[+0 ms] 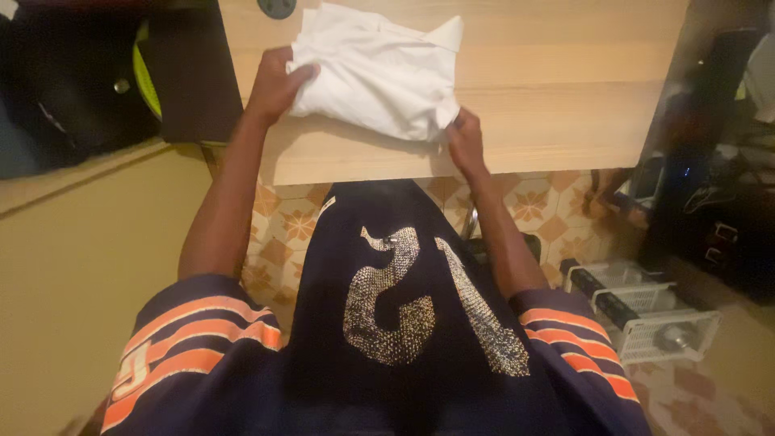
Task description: The person folds a white short-sleeved shirt on a wooden table, buttoning it, smoothing the fabric, and folding it into a compact rectangle. They then place the folded shirt on a nearby surface and begin folding a second white shirt with blue stripes using the same method.
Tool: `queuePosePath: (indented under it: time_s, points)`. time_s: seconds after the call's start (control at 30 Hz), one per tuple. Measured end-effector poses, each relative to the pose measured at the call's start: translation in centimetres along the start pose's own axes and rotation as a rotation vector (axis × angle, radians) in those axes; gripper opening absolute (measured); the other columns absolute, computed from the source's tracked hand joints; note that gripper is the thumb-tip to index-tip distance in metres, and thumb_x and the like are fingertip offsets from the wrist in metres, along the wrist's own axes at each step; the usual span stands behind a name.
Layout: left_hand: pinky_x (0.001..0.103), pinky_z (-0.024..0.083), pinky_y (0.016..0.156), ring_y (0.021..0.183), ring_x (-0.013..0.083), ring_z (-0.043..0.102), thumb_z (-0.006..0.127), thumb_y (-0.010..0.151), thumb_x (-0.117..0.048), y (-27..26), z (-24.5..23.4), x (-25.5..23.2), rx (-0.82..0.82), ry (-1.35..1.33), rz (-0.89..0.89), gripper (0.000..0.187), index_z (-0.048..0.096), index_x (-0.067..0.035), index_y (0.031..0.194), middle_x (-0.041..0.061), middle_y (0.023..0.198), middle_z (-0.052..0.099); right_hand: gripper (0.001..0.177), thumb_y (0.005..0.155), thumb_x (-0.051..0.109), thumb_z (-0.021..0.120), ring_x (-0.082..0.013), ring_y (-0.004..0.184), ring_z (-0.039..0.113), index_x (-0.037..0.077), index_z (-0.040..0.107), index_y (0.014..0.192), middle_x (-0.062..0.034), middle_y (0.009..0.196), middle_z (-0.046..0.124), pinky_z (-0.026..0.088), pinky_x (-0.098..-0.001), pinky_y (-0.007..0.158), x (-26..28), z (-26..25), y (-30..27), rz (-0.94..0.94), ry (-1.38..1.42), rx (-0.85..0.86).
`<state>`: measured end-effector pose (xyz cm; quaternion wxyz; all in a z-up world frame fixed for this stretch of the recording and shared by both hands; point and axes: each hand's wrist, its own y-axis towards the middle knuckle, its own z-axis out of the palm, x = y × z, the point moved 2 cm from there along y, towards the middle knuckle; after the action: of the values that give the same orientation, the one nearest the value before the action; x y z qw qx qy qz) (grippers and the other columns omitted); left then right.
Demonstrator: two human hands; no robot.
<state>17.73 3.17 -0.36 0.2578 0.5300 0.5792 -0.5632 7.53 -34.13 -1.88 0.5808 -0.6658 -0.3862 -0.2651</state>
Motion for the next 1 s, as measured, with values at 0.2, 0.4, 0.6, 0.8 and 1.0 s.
queuePosePath:
  time_s: [0.2, 0.4, 0.6, 0.8, 1.0]
  points:
    - [0.041, 0.049, 0.1, 0.119, 0.0274, 0.06, 0.082, 0.1, -0.009, 7.0, 0.2, -2.0, 0.075, -0.198, 0.273, 0.053, 0.054, 0.011, 0.14, 0.017, 0.131, 0.063, 0.036, 0.104, 0.029, 0.063, -0.0162, 0.098, 0.062, -0.004, 0.067, 0.12, -0.0108, 0.108, 0.071, 0.052, -0.0321, 0.09, 3.7, 0.1, 3.9, -0.177, 0.296, -0.254]
    - [0.034, 0.057, 0.083, 0.092, 0.0153, 0.07, 0.078, 0.089, -0.022, 7.5, 0.9, -3.0, 0.196, -0.091, -0.199, 0.038, 0.068, -0.001, 0.119, 0.001, 0.103, 0.074, 0.034, 0.108, 0.031, 0.064, -0.0178, 0.097, 0.056, -0.003, 0.064, 0.112, -0.0087, 0.104, 0.063, 0.048, -0.0322, 0.09, 3.7, 1.4, 5.8, -0.204, 0.2, -0.473]
    - [0.033, 0.052, 0.083, 0.089, 0.0142, 0.058, 0.061, 0.11, -0.033, 4.9, 2.8, 0.6, -0.143, -0.058, -0.076, 0.038, 0.071, 0.004, 0.116, 0.006, 0.096, 0.07, 0.038, 0.104, 0.036, 0.063, -0.0144, 0.083, 0.054, -0.002, 0.059, 0.107, -0.0066, 0.09, 0.061, 0.047, -0.0318, 0.076, 3.7, 2.2, 5.0, -0.336, -0.031, -0.56]
    - [0.036, 0.053, 0.087, 0.096, 0.0181, 0.068, 0.055, 0.111, -0.034, 4.2, 4.7, 1.7, -0.478, -0.052, 0.171, 0.043, 0.068, 0.005, 0.123, 0.012, 0.106, 0.076, 0.05, 0.11, 0.043, 0.049, -0.0155, 0.076, 0.04, 0.0, 0.048, 0.084, -0.0071, 0.077, 0.043, 0.043, -0.0347, 0.072, 2.2, 2.3, 7.6, -0.218, 0.019, -0.71]
    - [0.037, 0.052, 0.079, 0.081, 0.0261, 0.062, 0.058, 0.108, -0.036, 5.5, 4.0, 0.1, -0.525, 0.121, 0.052, 0.04, 0.067, 0.003, 0.112, 0.018, 0.095, 0.072, 0.043, 0.109, 0.042, 0.054, -0.0163, 0.087, 0.05, -0.001, 0.055, 0.105, -0.0073, 0.093, 0.054, 0.046, -0.0332, 0.08, 4.2, 2.2, 8.4, -0.299, 0.083, -0.673]
